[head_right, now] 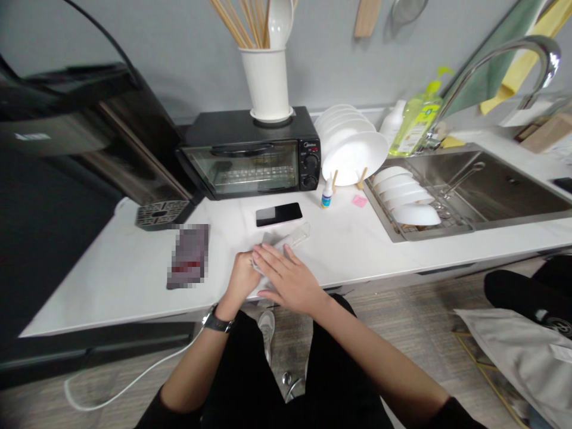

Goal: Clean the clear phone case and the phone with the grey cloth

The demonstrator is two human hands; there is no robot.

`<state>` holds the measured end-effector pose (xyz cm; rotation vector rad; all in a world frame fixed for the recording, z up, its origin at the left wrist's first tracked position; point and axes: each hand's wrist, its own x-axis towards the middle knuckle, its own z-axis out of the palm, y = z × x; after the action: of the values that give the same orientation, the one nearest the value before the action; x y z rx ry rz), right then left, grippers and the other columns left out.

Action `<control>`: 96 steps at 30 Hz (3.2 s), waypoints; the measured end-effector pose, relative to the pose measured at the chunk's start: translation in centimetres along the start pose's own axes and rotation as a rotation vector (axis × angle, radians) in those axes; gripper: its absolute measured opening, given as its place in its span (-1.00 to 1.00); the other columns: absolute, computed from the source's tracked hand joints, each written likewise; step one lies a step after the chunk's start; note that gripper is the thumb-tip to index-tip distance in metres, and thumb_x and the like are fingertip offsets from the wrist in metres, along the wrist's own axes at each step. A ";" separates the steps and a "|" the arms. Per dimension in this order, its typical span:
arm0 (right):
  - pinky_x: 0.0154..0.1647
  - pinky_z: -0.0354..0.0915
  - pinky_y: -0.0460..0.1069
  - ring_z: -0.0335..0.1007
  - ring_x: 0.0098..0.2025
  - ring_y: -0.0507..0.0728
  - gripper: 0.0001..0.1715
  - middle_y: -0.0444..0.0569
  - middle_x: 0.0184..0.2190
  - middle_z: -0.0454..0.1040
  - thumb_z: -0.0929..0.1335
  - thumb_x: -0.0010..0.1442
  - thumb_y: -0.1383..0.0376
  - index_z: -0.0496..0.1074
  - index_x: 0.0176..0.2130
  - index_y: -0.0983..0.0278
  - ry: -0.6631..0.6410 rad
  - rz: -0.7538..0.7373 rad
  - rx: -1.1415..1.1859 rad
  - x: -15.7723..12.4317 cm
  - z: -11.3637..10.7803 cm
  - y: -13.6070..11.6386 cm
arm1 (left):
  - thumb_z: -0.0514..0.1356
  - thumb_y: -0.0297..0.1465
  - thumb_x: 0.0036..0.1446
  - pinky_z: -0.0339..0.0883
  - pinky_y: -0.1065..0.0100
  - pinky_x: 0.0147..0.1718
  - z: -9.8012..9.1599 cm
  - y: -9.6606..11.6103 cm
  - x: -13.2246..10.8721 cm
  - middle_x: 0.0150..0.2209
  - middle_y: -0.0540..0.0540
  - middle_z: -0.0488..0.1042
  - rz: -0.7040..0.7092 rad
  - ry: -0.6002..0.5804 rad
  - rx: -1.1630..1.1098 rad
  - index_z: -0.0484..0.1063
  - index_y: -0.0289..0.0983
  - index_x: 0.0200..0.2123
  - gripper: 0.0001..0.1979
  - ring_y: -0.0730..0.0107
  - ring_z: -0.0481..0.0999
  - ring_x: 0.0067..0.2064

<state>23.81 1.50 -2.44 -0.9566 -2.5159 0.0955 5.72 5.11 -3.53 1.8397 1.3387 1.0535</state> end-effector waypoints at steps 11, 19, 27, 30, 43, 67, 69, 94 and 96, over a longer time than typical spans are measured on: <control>0.52 0.00 0.37 -0.34 0.60 0.37 0.20 0.33 0.54 -0.08 0.25 0.40 -0.18 -0.34 0.55 0.48 0.053 0.077 0.059 0.4 0.4 -0.6 | 0.19 -0.46 0.21 0.35 0.38 -0.45 0.2 0.0 -0.1 -0.55 -0.03 0.57 0.020 0.012 0.015 0.57 -0.29 -0.53 -0.73 0.36 0.49 -0.51; 0.51 -0.03 0.41 -0.26 0.59 0.37 0.07 0.24 0.56 -0.11 0.23 0.47 -0.08 -0.39 0.56 0.34 0.100 0.262 -0.074 -1.1 -2.2 4.9 | 0.22 -0.25 0.32 0.49 0.33 -0.23 0.5 0.8 0.0 -0.20 -0.06 0.72 0.018 -0.009 -0.042 0.69 -0.24 -0.21 -0.74 0.23 0.64 -0.26; 0.54 -0.05 0.34 -0.33 0.60 0.33 0.16 0.23 0.55 -0.11 0.21 0.43 -0.20 -0.38 0.55 0.44 -0.013 -0.037 0.032 -0.5 0.5 -1.4 | 0.22 -0.49 0.13 0.23 0.43 -0.52 -0.1 -0.1 0.0 -0.65 -0.02 0.48 0.051 0.023 0.022 0.44 -0.28 -0.67 -0.68 0.41 0.43 -0.58; 0.53 -0.03 0.36 -0.24 0.59 0.30 0.08 0.17 0.55 -0.08 0.21 0.47 -0.12 -0.40 0.56 0.34 -0.003 0.025 -0.014 -1.2 -0.8 0.8 | 0.23 -0.44 0.18 0.31 0.42 -0.48 0.0 0.0 0.1 -0.56 -0.05 0.59 0.053 0.019 0.019 0.55 -0.28 -0.57 -0.73 0.38 0.50 -0.52; 0.55 -0.08 0.32 -0.26 0.60 0.25 0.01 0.12 0.55 -0.07 0.19 0.49 -0.09 -0.33 0.56 0.36 -0.033 -0.057 -0.017 -1.2 -0.3 -0.5 | 0.21 -0.49 0.17 0.40 0.38 -0.37 -0.1 -0.1 0.0 -0.50 -0.08 0.59 0.066 0.060 0.012 0.56 -0.30 -0.47 -0.81 0.32 0.54 -0.43; 0.53 -0.08 0.37 -0.35 0.60 0.34 0.11 0.25 0.55 -0.12 0.21 0.44 -0.16 -0.27 0.54 0.48 0.031 0.096 -0.040 -1.2 -0.8 0.7 | 0.19 -0.43 0.22 0.32 0.42 -0.46 0.1 0.1 0.0 -0.54 -0.03 0.58 0.090 0.014 0.046 0.53 -0.28 -0.55 -0.71 0.39 0.47 -0.51; 0.54 -0.08 0.35 -0.33 0.60 0.32 0.10 0.24 0.55 -0.09 0.20 0.44 -0.17 -0.23 0.54 0.49 -0.023 -0.038 -0.016 -1.2 -0.1 -0.9 | 0.19 -0.50 0.13 0.23 0.43 -0.52 -0.2 -0.2 -0.1 -0.67 -0.01 0.44 0.095 0.003 0.057 0.41 -0.27 -0.68 -0.68 0.43 0.38 -0.59; 0.49 -0.03 0.43 -0.24 0.59 0.37 0.05 0.26 0.55 -0.08 0.21 0.47 -0.08 -0.35 0.56 0.40 0.136 0.287 -0.058 -0.3 -0.9 1.1 | 0.19 -0.37 0.25 0.43 0.38 -0.36 0.4 0.3 0.1 -0.41 -0.06 0.65 0.053 0.032 0.014 0.56 -0.27 -0.45 -0.76 0.29 0.59 -0.37; 0.51 -0.02 0.40 -0.28 0.60 0.35 0.13 0.26 0.54 -0.08 0.23 0.43 -0.16 -0.31 0.55 0.45 0.062 0.090 -0.015 -0.2 -0.1 -0.5 | 0.21 -0.43 0.16 0.34 0.38 -0.46 0.2 0.0 -0.1 -0.59 -0.03 0.51 0.047 0.044 0.028 0.43 -0.26 -0.59 -0.73 0.35 0.47 -0.51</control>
<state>23.72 0.96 -2.31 -1.0630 -2.4203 0.0743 5.84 5.01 -3.64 1.8870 1.3481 1.1109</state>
